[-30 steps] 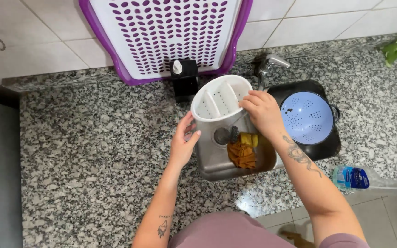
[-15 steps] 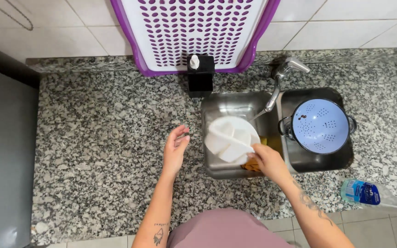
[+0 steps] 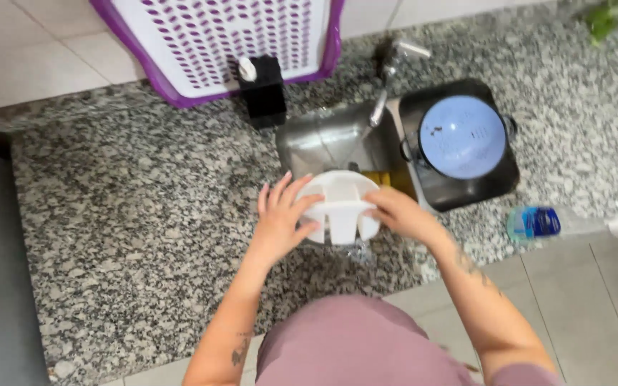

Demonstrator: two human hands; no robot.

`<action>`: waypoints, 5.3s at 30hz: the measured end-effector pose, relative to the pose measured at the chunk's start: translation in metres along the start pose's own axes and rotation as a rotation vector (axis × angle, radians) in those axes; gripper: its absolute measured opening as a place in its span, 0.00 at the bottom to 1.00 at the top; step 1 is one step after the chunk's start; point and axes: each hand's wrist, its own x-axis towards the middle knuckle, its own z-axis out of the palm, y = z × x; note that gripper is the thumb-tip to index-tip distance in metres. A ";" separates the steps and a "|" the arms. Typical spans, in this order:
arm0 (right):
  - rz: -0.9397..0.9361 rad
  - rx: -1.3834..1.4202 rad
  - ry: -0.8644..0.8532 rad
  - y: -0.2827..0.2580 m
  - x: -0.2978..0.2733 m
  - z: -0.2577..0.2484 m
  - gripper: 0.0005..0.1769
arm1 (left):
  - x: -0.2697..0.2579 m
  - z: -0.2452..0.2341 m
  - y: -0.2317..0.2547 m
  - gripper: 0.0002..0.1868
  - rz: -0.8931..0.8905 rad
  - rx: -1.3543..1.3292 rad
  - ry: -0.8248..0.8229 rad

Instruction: A person washes a white plastic container with a sponge in a sink and then dries it thoroughly with an orange cloth.

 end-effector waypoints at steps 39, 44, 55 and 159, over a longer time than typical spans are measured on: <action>0.751 0.424 0.595 0.135 0.079 0.022 0.09 | 0.042 0.157 -0.022 0.10 -0.073 0.042 -0.282; 0.813 0.926 0.704 0.128 0.107 0.044 0.06 | 0.107 0.097 -0.007 0.29 -0.362 -0.245 0.002; 0.963 0.543 0.603 0.104 0.051 -0.036 0.17 | 0.242 0.232 -0.088 0.21 -0.694 -0.669 0.096; -0.161 -1.145 0.380 0.051 0.061 -0.050 0.12 | 0.135 0.057 0.087 0.10 -0.377 -0.577 -0.027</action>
